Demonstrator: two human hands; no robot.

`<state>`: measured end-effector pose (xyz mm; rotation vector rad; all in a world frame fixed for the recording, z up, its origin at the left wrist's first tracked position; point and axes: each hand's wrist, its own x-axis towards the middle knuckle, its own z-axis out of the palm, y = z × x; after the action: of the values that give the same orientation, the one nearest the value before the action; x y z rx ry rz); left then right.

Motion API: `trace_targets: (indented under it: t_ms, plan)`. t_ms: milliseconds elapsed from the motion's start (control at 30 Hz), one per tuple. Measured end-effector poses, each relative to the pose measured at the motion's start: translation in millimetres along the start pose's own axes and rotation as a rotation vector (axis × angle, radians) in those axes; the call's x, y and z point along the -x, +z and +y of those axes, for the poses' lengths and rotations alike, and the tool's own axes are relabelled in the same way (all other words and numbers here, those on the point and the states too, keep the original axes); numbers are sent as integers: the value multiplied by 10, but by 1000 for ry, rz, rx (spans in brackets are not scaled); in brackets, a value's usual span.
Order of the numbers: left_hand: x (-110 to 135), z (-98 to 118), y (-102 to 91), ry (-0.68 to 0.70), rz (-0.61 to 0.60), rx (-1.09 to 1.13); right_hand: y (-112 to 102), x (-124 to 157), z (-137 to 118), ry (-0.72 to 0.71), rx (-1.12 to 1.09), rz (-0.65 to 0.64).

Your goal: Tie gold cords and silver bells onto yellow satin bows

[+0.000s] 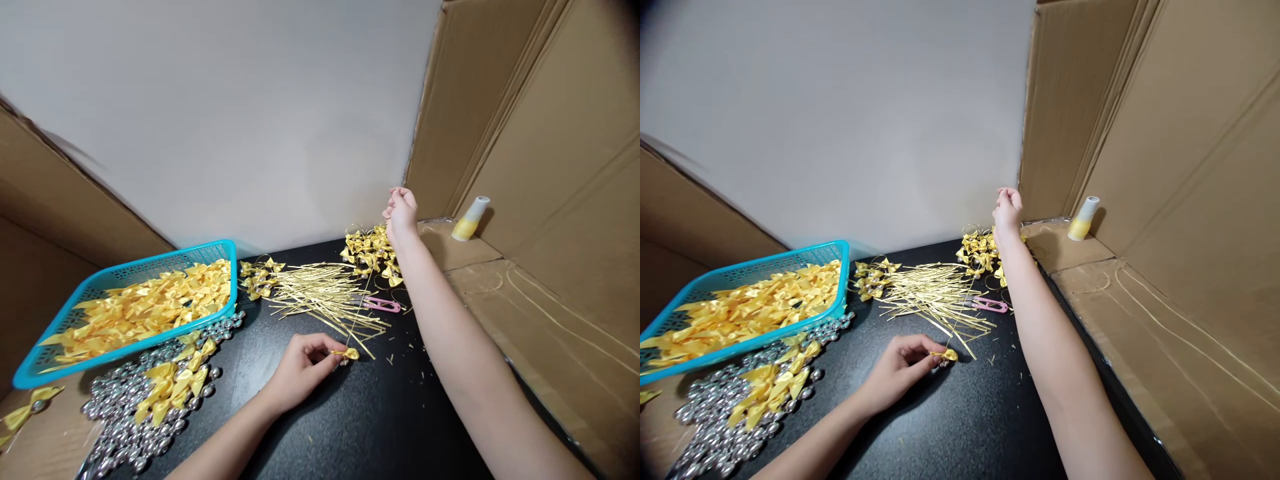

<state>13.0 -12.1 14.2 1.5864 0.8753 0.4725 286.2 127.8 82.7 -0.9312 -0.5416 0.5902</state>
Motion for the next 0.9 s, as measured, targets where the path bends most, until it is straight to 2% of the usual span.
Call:
trace_targets:
  t_ms: [500,900]
  plan:
    - [17,96,24,10,-52,-37,-134,-123,79,-11,32,48]
    - [27,78,5,56,-93,-104,-194,-167,142,22,54,84]
